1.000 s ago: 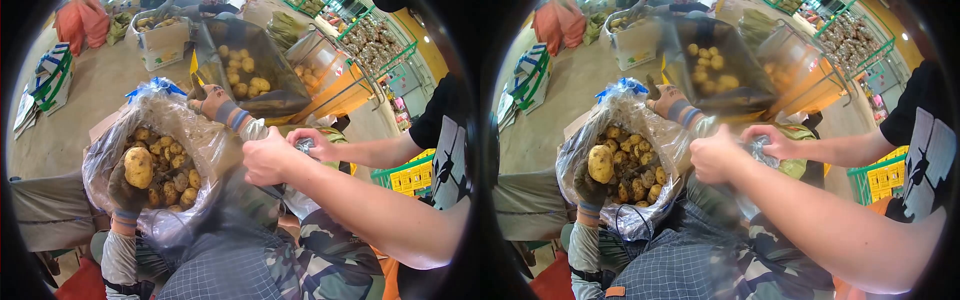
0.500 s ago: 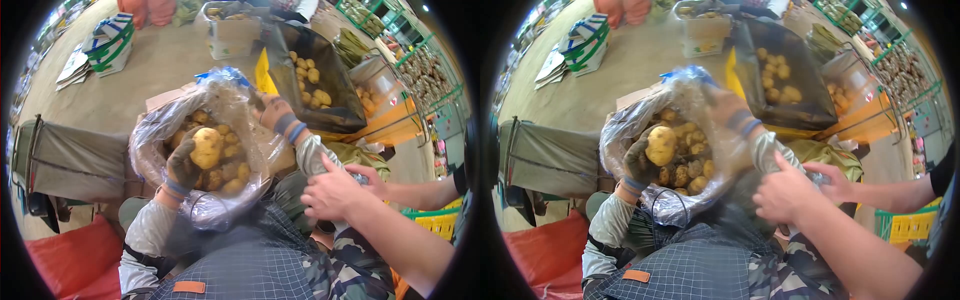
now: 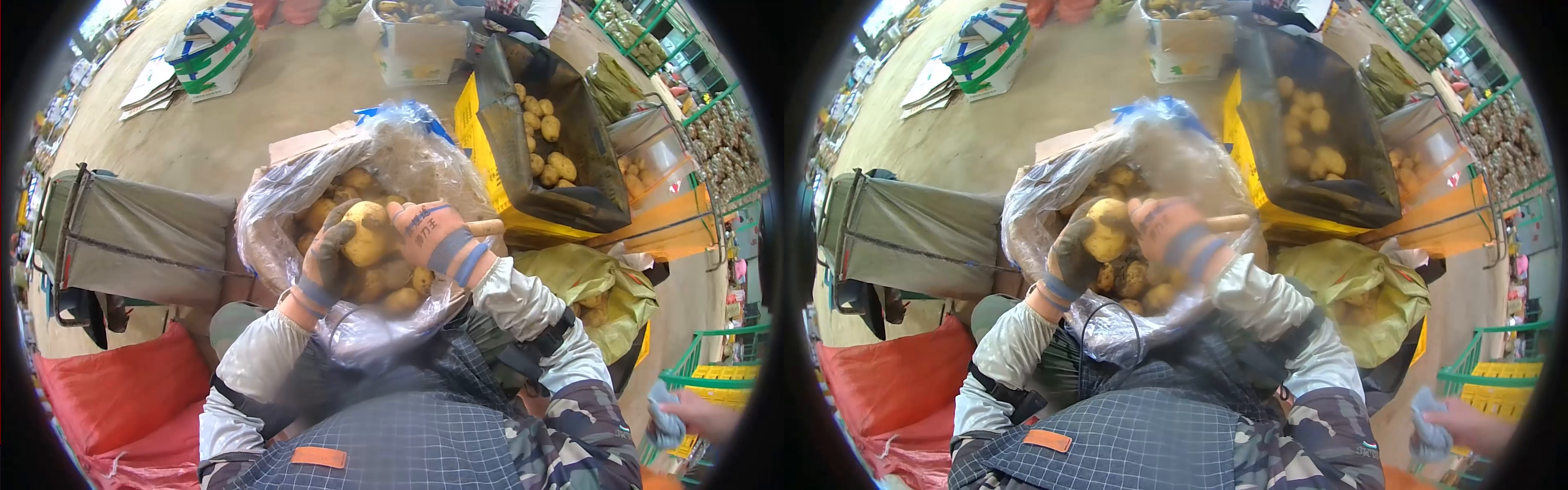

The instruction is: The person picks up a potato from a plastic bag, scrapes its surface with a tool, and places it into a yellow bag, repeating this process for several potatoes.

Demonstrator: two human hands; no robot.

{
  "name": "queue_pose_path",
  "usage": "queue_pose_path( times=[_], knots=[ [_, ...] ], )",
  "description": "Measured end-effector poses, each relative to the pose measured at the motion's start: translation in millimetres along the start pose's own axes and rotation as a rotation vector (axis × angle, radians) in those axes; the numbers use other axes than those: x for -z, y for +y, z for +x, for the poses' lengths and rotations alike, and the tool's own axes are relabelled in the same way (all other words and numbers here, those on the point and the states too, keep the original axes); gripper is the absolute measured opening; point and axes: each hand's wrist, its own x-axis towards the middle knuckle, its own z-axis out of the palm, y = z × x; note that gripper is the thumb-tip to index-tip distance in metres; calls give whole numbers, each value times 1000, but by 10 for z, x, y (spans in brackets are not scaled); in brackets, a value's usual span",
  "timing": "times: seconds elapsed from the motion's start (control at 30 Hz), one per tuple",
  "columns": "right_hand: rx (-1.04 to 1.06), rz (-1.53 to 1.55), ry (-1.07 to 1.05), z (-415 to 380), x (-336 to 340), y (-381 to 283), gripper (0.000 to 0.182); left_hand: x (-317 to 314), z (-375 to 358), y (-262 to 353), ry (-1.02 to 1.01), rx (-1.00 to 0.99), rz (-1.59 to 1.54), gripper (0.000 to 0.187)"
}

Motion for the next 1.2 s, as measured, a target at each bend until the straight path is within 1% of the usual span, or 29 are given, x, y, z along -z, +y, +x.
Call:
queue_pose_path(
  times=[0.07, 0.13, 0.17, 0.23, 0.3, 0.37, 0.4, 0.43, 0.47, 0.5, 0.53, 0.57, 0.6, 0.63, 0.67, 0.7, 0.73, 0.77, 0.8, 0.83, 0.87, 0.9, 0.93, 1.0, 1.07, 1.13, 1.17, 1.2],
  knots=[
    [14, 63, 106, 2, -79, -9, 43, 76, 26, -35, 20, 7, 20, 51],
    [-51, 327, 343, 51, -161, -3, 37, 90, 91, 22, 13, 14, 40, 51],
    [-108, 795, 247, 58, -165, 65, 36, 76, 90, 53, 8, -1, 22, 51],
    [-216, 1721, -10, -7, 74, 172, 33, -79, 51, 183, -1, -28, -15, 52],
    [-42, 2096, -80, -56, -15, 245, 34, -187, -22, 236, -54, -182, 278, 53],
    [13, 2149, -61, 51, -138, 229, 38, -290, 11, 294, -55, -278, 576, 50],
    [41, 2175, -52, 104, -200, 221, 40, -331, 27, 304, -20, -287, 725, 47],
    [11, 2123, -6, 133, -268, 125, 41, -372, 32, 317, 18, -295, 874, 45],
    [-20, 2072, 36, 138, -311, 73, 43, -428, 14, 362, 0, -277, 899, 46],
    [16, 2109, -35, 42, -227, 120, 49, -489, -34, 430, -14, -256, 922, 47],
    [29, 2202, 16, -25, -172, 130, 49, -504, -80, 482, -26, -238, 943, 48],
    [47, 2289, 69, -59, -112, 151, 50, -437, -170, 529, 81, -159, 776, 51],
    [68, 2373, 119, -72, -90, 186, 50, -247, -253, 721, 52, -147, 804, 53],
    [105, 2326, 259, -3, -304, 424, 45, -156, -391, 899, 143, -234, 871, 55],
    [136, 2271, 398, 65, -518, 663, 40, -31, -584, 1169, 274, -206, 913, 53],
    [191, 2484, 248, 65, -581, 1085, 40, 233, -791, 1399, 377, -260, 842, 52],
    [215, 2687, 79, 66, -641, 1507, 42, 360, -1079, 1705, 450, -252, 868, 50],
    [-15, 2435, 441, -94, -575, 1778, 45, 490, -1384, 1995, 505, -277, 846, 49],
    [-89, 2462, 581, -207, -559, 1997, 49, 779, -1725, 2289, 500, -319, 745, 48],
    [-163, 2473, 727, -317, -547, 2219, 52, 922, -2043, 2506, 583, -341, 702, 48],
    [-235, 2468, 871, -424, -534, 2440, 55, 1062, -2316, 2635, 683, -381, 749, 47],
    [-340, 2358, 937, -558, -666, 2810, 55, 1114, -2541, 2706, 625, -413, 665, 46],
    [-390, 2357, 979, -648, -807, 3071, 52, 832, -2547, 2582, 725, -453, 774, 47],
    [-481, 2358, 1063, -732, -1128, 3467, 48, 748, -2692, 2567, 761, -477, 822, 47],
    [-586, 2612, 1073, -758, -1378, 3738, 49, 776, -2881, 2681, 777, -493, 825, 47],
    [-657, 2663, 1104, -783, -1511, 3785, 50, 844, -3031, 2801, 795, -496, 823, 47],
    [-665, 2590, 1132, -768, -1538, 3728, 52, 878, -3095, 2863, 805, -497, 823, 47],
    [-518, 2608, 1066, -768, -1531, 3715, 52, 897, -3138, 2920, 815, -496, 823, 47]
  ],
)
